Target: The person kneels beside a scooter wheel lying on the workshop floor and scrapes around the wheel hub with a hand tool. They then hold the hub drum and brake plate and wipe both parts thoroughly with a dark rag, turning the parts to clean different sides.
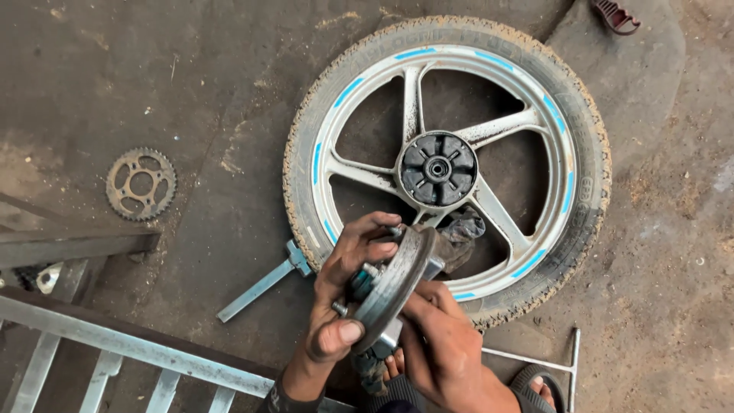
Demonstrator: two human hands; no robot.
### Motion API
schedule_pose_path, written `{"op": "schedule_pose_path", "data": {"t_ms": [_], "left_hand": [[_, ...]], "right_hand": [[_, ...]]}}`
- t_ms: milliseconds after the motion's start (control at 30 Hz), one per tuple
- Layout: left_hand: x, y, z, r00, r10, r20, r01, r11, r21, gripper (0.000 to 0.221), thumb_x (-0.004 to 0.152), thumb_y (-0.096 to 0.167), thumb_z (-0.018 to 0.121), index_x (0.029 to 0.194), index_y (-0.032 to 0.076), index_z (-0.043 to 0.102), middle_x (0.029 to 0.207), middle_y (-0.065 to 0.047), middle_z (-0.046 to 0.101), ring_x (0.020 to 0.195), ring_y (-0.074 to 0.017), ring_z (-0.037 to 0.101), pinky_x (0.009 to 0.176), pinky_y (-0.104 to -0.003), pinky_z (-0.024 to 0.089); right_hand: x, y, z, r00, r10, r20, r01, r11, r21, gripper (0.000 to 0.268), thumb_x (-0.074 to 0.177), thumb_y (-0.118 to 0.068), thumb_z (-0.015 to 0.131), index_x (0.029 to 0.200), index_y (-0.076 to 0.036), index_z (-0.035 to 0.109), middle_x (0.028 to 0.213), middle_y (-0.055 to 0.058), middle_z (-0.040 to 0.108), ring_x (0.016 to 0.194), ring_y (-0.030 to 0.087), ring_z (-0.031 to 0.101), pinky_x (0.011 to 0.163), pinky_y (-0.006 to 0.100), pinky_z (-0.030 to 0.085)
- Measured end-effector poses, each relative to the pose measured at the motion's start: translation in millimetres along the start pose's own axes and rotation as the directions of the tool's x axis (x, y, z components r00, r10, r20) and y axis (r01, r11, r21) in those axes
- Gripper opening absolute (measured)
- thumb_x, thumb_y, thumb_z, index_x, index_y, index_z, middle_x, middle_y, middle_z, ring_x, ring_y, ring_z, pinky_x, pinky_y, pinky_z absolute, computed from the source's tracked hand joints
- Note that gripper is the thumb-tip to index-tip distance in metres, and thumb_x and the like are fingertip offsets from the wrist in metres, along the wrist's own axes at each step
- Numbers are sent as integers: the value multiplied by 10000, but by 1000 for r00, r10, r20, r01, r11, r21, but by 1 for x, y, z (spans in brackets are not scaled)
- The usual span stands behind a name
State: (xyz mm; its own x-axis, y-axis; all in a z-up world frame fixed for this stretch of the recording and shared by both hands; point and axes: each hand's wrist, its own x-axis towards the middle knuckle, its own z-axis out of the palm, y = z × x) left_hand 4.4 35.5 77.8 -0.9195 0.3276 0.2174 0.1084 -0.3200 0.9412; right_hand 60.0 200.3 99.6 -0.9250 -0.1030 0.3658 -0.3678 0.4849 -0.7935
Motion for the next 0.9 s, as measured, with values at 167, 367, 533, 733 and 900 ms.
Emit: {"op": "schedule_pose_path", "data": {"t_ms": [167, 367, 533, 733, 900], "left_hand": [[1, 1, 2, 1000, 23, -2, -23, 998, 51, 684, 924, 626, 581, 1418, 156, 640, 1482, -221, 485, 1366, -350, 544, 1172, -497, 471], [18, 15, -1, 974, 150, 167, -176, 972, 153, 633, 904, 587, 556, 1396, 196, 630, 1530, -190, 452, 1300, -345, 594, 1095, -450, 526], [32, 16, -2, 958, 115, 262, -160, 974, 159, 664, 906, 641, 552, 1373, 181, 659, 1538, -187, 439, 1292, -332, 598, 1112, -433, 510], [41, -7, -1, 972, 66, 225, -81, 995, 60, 776, 892, 749, 577, 1416, 184, 668, 1540, -203, 468, 1319, -350, 556, 1145, -451, 451], [11, -68, 1, 958, -209, -196, 51, 797, -602, 943, 815, 734, 592, 1532, 138, 456, 1569, -170, 441, 1447, -375, 472, 1197, -570, 423]], "right_hand": [[-40, 21, 3, 934, 344, 101, -352, 826, 440, 240, 951, 73, 643, 1183, 31, 686, 1044, 170, 770, 931, 191, 757, 830, 268, 576], [-42, 28, -6, 793, 559, 242, -465, 299, 833, 354, 928, 67, 578, 1275, 127, 625, 1164, 227, 723, 1071, 259, 695, 960, 375, 520], [-16, 22, -22, 645, 624, 441, -449, -157, 880, 383, 917, -4, 585, 1275, 132, 600, 1162, 262, 716, 1046, 356, 706, 910, 481, 546], [5, 30, -6, 523, 657, 542, -270, -476, 837, 287, 957, -47, 582, 1205, 97, 600, 1148, 184, 715, 1057, 268, 684, 990, 403, 490], [10, 37, -30, 480, 764, 431, -201, -382, 902, 318, 959, -118, 619, 1198, 92, 605, 1129, 167, 707, 1065, 249, 664, 1053, 385, 472]]}}
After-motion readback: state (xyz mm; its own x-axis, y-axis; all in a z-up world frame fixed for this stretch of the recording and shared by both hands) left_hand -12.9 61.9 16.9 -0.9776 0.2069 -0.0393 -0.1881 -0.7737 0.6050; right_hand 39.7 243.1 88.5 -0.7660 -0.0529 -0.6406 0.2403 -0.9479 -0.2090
